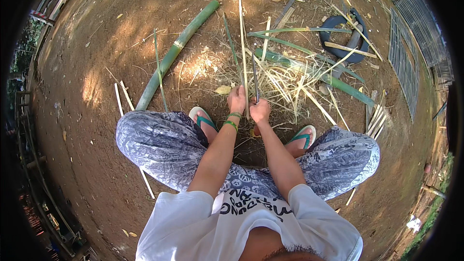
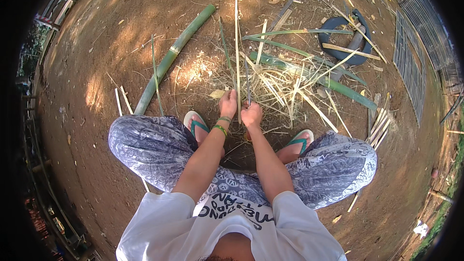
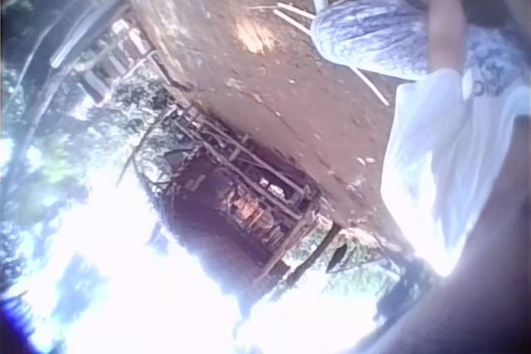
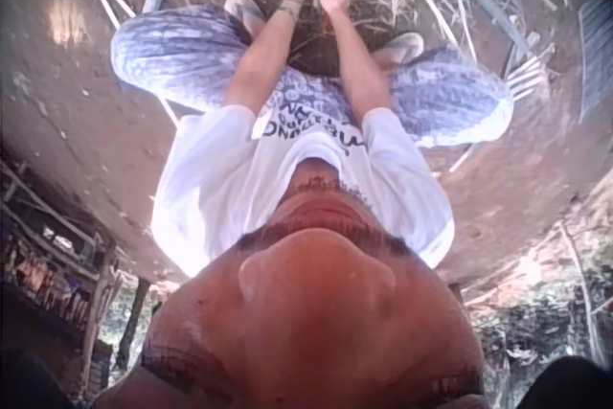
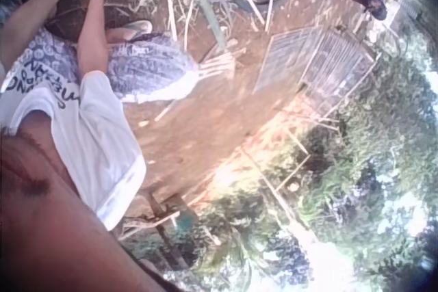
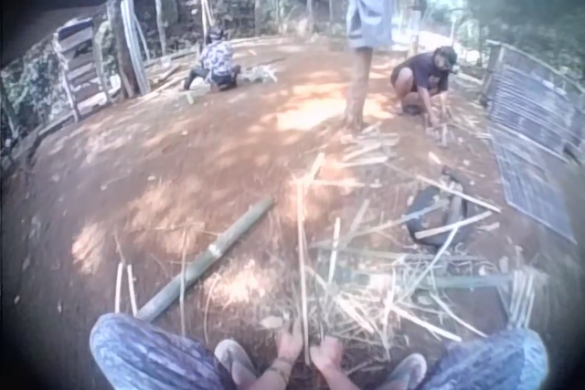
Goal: The person sits on the ground and uses a machete to split a long bamboo pole into thin strips. They hold the bamboo vertically and repeatedly strike it with the machete to separate the material into smaller pieces.
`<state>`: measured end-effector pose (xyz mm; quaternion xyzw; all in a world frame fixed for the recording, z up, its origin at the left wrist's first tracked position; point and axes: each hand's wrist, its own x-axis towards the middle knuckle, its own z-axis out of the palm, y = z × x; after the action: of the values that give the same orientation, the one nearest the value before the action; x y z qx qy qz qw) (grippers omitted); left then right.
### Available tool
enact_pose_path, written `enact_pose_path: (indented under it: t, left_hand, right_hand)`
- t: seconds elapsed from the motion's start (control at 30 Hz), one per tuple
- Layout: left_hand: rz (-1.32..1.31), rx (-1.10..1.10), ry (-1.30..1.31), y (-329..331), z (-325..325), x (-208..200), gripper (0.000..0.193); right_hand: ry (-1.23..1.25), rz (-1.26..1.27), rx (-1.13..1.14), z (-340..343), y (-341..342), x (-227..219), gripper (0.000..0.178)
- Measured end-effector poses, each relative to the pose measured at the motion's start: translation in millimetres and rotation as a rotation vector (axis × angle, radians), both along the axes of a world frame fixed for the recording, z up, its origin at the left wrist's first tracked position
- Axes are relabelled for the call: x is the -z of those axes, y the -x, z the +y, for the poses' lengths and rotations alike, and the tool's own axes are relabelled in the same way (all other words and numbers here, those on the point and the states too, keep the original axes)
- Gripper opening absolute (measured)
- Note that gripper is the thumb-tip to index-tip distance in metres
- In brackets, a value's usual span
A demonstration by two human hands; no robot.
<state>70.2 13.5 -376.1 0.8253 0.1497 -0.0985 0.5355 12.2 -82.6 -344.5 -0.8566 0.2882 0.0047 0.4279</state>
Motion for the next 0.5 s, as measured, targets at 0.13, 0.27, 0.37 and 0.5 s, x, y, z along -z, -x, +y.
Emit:
enact_pose_path:
  t: [0.13,0.27,0.37,0.5]
  left_hand:
    - [0.030,0.003,-0.060,-8,-20,-28,0.045]
    - [0.038,0.019,-0.174,-3,-13,-39,0.031]
    - [-0.197,0.023,-0.134,-3,-14,-63,0.025]
    - [-0.189,-0.113,0.372,-2,-11,-112,0.019]
  right_hand:
    - [-0.044,-0.072,0.020,-3,5,8,0.015]
    - [-0.144,0.005,0.084,2,2,-12,0.017]
    - [-0.020,-0.090,0.126,-8,3,-7,0.014]
    - [-0.233,-0.101,0.309,-17,-10,-11,0.013]
